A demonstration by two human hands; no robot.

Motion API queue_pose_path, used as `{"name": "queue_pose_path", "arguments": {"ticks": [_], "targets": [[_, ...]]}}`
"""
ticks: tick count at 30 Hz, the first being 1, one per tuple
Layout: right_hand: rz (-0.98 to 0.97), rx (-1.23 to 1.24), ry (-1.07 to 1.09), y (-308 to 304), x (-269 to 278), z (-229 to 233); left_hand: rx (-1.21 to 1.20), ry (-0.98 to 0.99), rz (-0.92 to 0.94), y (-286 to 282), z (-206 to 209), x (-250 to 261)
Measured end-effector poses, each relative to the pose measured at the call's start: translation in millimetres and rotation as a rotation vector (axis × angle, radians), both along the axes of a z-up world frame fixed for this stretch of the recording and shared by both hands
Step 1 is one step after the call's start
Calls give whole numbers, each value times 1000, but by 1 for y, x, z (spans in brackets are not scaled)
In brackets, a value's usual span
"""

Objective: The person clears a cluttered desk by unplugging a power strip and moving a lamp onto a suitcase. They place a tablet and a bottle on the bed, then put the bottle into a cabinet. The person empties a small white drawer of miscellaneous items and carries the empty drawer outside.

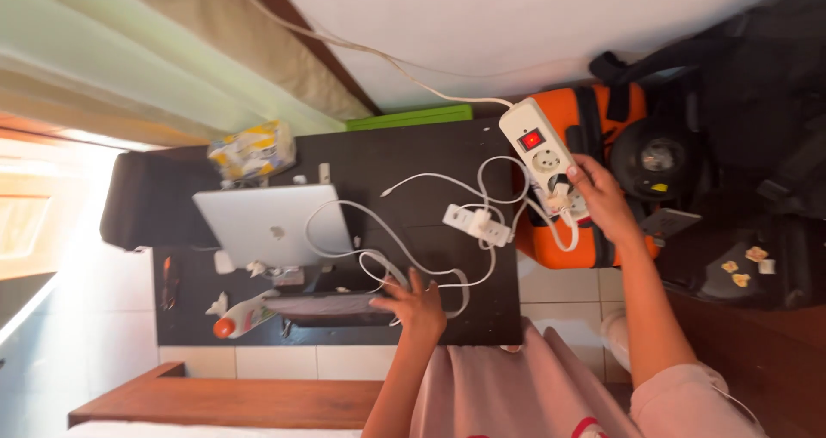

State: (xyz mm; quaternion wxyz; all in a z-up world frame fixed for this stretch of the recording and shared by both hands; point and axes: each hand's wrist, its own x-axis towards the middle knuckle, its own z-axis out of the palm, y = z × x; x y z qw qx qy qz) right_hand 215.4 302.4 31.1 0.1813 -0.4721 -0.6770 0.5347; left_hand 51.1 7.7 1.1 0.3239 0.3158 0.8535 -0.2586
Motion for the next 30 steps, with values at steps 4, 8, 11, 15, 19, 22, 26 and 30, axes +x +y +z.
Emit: {"name": "queue_pose_path", "arguments": {"ticks": [4, 8, 11, 15, 19, 22, 26, 30], "targets": [[-122, -107, 119, -22, 12, 24, -54, -139, -3, 47, 116, 7], [-281, -271, 282, -32, 38, -1, 648, 97, -52, 100, 99, 16], [-389, -334, 375, -26, 67, -35, 602, -183, 76, 127, 6, 16], [-562, -374, 473, -16, 95, -23, 662, -261, 300, 129, -53, 18], [-600, -259, 436, -10, 130, 15, 764, -284, 378, 131, -76, 13], [-650, -224, 454, -18, 139, 40, 740, -346, 457, 134, -95, 6], [-822, -371, 325, -14, 167, -13, 889, -505, 460, 148, -58, 7], [-800, -631, 321, -26, 173, -106, 964, -551, 395, 180, -20, 16]]}}
